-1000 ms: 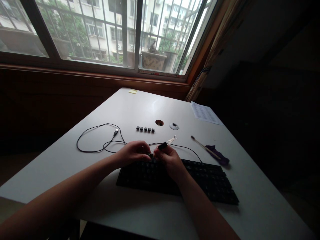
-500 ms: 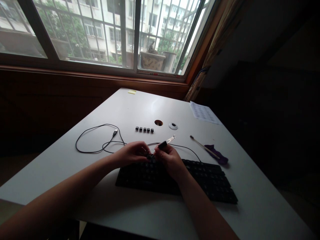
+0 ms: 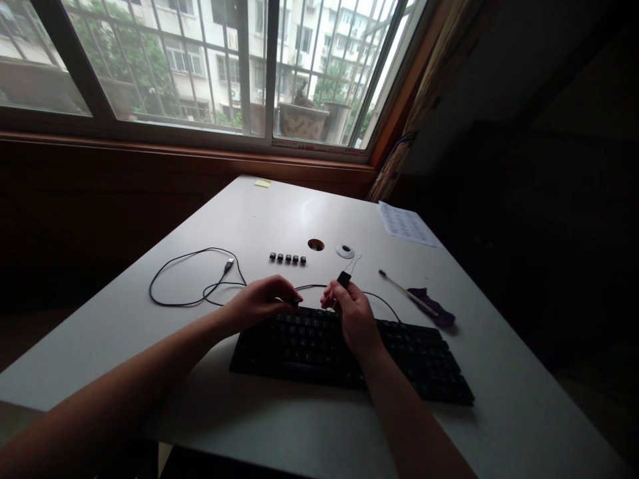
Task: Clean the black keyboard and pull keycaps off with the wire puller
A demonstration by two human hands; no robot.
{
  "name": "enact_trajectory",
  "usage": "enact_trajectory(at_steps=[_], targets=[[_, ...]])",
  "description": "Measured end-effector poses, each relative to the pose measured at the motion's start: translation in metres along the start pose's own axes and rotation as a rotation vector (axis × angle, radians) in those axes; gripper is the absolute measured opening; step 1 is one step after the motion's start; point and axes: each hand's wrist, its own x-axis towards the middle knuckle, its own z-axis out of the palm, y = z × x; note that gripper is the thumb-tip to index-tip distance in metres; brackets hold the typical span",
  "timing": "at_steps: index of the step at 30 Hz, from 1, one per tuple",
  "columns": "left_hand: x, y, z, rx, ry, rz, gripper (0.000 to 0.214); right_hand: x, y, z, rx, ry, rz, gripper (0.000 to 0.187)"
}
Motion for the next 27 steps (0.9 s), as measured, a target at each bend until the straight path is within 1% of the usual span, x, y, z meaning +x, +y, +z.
enact_trajectory(at_steps=[4,6,8,14,18,21,24,27], targets=[[0.000,-0.001,0.001,-0.029,0.016,0.010,0.026,0.000,0.003,-0.005,-0.121,-0.016,-0.037,0.030],[-0.001,-0.001,0.001,-0.026,0.023,0.016,0.026,0.001,0.002,-0.008,-0.208,0.007,-0.060,0.028],[-0.001,-0.002,0.001,-0.014,0.034,0.025,0.025,0.001,0.001,-0.009,-0.249,0.025,-0.068,0.024],[0.000,-0.005,0.000,0.067,0.113,0.022,0.026,0.004,0.004,-0.009,-0.104,-0.002,-0.043,0.013],[0.000,-0.010,-0.001,0.102,0.144,0.037,0.028,0.004,0.008,-0.009,-0.197,-0.051,-0.037,0.002],[-0.001,-0.012,0.000,0.142,0.150,0.060,0.032,0.000,0.005,-0.007,-0.324,-0.122,-0.045,0.005],[-0.002,-0.013,0.001,0.192,0.129,0.080,0.035,-0.005,0.000,-0.002,-0.452,-0.192,-0.120,0.015],[-0.002,-0.016,0.002,0.245,0.126,0.092,0.037,-0.008,-0.001,0.003,-0.528,-0.234,-0.202,0.024]])
